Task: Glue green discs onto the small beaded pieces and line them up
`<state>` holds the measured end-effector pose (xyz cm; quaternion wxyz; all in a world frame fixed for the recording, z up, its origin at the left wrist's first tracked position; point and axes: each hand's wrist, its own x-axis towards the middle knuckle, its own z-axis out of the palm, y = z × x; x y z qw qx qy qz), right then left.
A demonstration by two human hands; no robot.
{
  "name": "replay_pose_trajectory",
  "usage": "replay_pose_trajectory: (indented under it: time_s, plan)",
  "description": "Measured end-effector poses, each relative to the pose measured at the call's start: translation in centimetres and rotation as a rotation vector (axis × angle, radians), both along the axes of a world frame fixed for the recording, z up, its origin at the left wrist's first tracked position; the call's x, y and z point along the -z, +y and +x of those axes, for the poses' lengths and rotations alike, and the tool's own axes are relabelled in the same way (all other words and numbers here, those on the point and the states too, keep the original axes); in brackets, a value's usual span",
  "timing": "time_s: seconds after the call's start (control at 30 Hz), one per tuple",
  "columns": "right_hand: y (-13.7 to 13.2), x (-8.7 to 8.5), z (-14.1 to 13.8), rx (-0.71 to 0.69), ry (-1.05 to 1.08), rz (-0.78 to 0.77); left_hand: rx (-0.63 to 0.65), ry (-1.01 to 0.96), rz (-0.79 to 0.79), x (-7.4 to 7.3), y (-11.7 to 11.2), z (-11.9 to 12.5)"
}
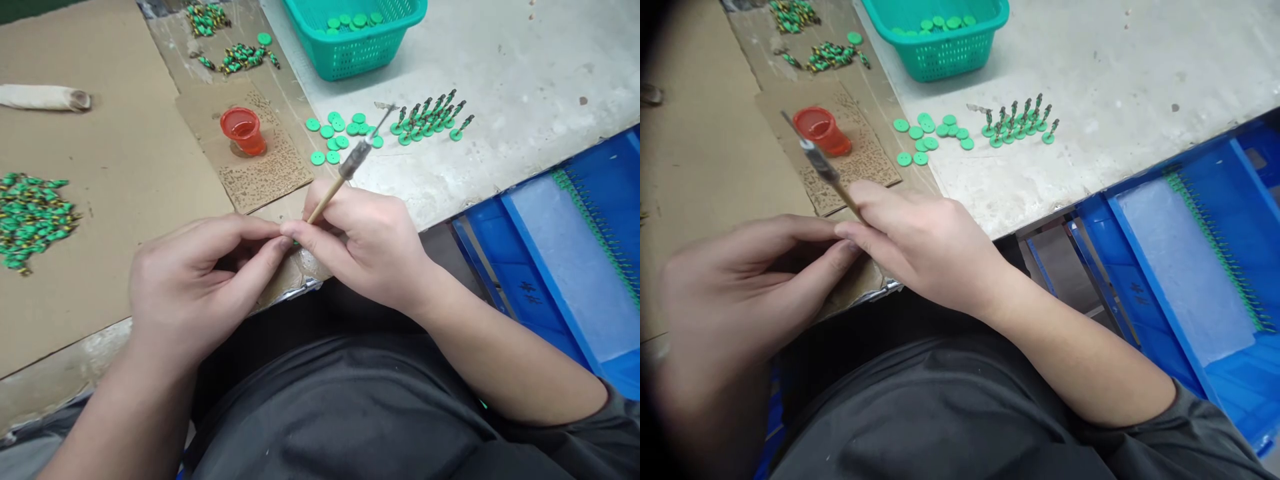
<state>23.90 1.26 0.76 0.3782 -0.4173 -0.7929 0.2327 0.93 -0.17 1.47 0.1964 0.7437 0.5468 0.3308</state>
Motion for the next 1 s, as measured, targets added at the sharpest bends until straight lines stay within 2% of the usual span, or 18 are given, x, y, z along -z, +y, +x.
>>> replay_pose_trajectory:
  time_s: [0.4, 0.53, 0.73, 0.83, 1.0]
  plan:
    - [-0.4, 0.0, -0.5, -0.025, -0.053, -0.020, 0.070, 0.018, 0.082, 0.4, 0.4, -0.6]
    - [-0.8, 0.5, -1.0, 0.003, -0.025, 0.030, 0.158, 0.027, 0.116, 0.6, 0.7, -0.8]
    - [-1.0, 1.3, -1.9, 0.020, -0.063, 0.120, 0.177, 0.000, 0.145, 1.0, 1.1, -1.1]
    - [-0.7, 1.3, -1.9, 0.030, -0.036, 0.085, 0.190, -0.018, 0.130, 1.0, 1.2, -1.2]
    - [0.2, 1.1, -0.3, 0.144, 0.207, -0.083, 0.206, -0.016, 0.096, 1.0, 1.4, -1.2]
